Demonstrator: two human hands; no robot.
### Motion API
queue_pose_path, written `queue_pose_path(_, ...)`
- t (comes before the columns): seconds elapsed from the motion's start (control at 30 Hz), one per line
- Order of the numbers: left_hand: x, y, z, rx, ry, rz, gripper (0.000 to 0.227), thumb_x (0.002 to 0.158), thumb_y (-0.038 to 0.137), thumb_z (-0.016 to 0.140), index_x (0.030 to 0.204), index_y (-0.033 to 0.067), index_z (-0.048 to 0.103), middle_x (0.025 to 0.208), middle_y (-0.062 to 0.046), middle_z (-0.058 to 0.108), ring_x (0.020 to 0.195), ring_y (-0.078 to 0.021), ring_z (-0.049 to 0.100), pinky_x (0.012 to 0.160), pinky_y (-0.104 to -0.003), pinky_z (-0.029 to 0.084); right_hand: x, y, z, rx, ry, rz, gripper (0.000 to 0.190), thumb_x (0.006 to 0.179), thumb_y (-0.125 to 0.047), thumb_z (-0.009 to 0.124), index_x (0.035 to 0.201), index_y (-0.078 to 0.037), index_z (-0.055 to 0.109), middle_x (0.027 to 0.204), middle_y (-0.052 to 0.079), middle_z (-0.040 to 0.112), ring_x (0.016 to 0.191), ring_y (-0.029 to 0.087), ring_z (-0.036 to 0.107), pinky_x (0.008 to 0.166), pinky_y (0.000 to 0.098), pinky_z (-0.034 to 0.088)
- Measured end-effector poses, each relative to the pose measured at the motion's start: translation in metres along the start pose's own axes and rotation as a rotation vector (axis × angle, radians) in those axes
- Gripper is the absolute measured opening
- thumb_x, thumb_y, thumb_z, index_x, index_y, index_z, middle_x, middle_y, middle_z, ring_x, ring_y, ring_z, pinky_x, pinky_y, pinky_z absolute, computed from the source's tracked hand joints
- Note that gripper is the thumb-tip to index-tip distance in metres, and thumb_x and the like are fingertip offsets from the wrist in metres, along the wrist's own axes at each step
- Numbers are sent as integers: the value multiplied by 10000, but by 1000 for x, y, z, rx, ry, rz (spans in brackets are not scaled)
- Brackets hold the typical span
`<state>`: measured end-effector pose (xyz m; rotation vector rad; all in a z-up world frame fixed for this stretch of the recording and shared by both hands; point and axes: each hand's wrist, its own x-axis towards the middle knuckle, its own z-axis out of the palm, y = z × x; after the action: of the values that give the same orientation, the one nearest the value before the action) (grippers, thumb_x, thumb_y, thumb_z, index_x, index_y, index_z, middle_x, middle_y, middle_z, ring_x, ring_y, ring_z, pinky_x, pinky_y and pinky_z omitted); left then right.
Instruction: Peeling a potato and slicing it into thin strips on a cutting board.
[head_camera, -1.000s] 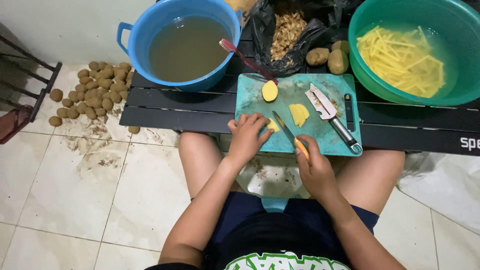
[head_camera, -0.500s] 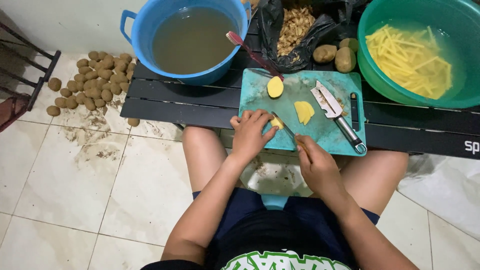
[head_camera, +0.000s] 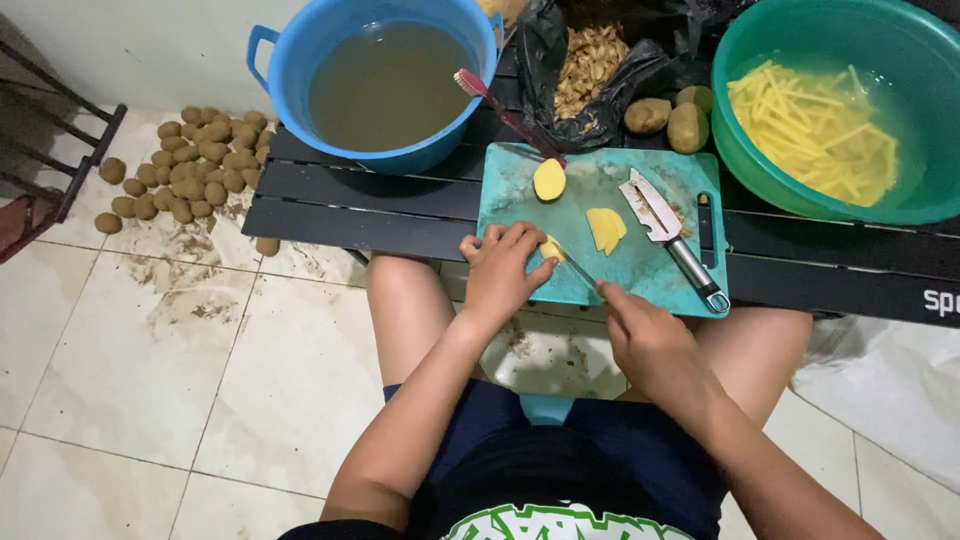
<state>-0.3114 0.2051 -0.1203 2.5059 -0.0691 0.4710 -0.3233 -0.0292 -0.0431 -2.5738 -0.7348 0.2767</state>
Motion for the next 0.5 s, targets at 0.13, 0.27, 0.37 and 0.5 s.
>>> queue_pose_path(0.13,0,14,-19,-20,2,15,229,989,273,689,1126,90,671,1094,-63,616,1055,-276,514,892,-516,371,-19,7,-1,-89,212,-144,364,1031,-207,534,1389,-159,584,1113,81,741,1020,278,727,797,409,633)
queue_pose_path(0.27,-1,10,-15,-13,4,24,250,996,297,683,1127,85,667,1096,-62,606,1064,-278,501,918,-556,326,-23,-3,-11,80,107,49,355,1020,-274,553,1363,-191,593,1176,86,758,1106,289,716,899,451,611)
queue_pose_path(0.37,-1,8,-14,-10,9,27,260,993,309,686,1127,87,668,1096,-58,610,1065,-278,506,917,-558,313,-18,-2,-11,186,35,175,356,1025,-287,554,1373,-220,583,1156,138,765,1116,342,714,918,492,598)
queue_pose_path(0.5,-2,7,-13,2,31,51,252,986,306,694,1121,96,661,1096,-60,611,1051,-281,515,912,-577,295,-3,44,16,565,-10,291,304,1041,-258,532,1337,-198,567,617,83,681,509,231,560,497,354,452)
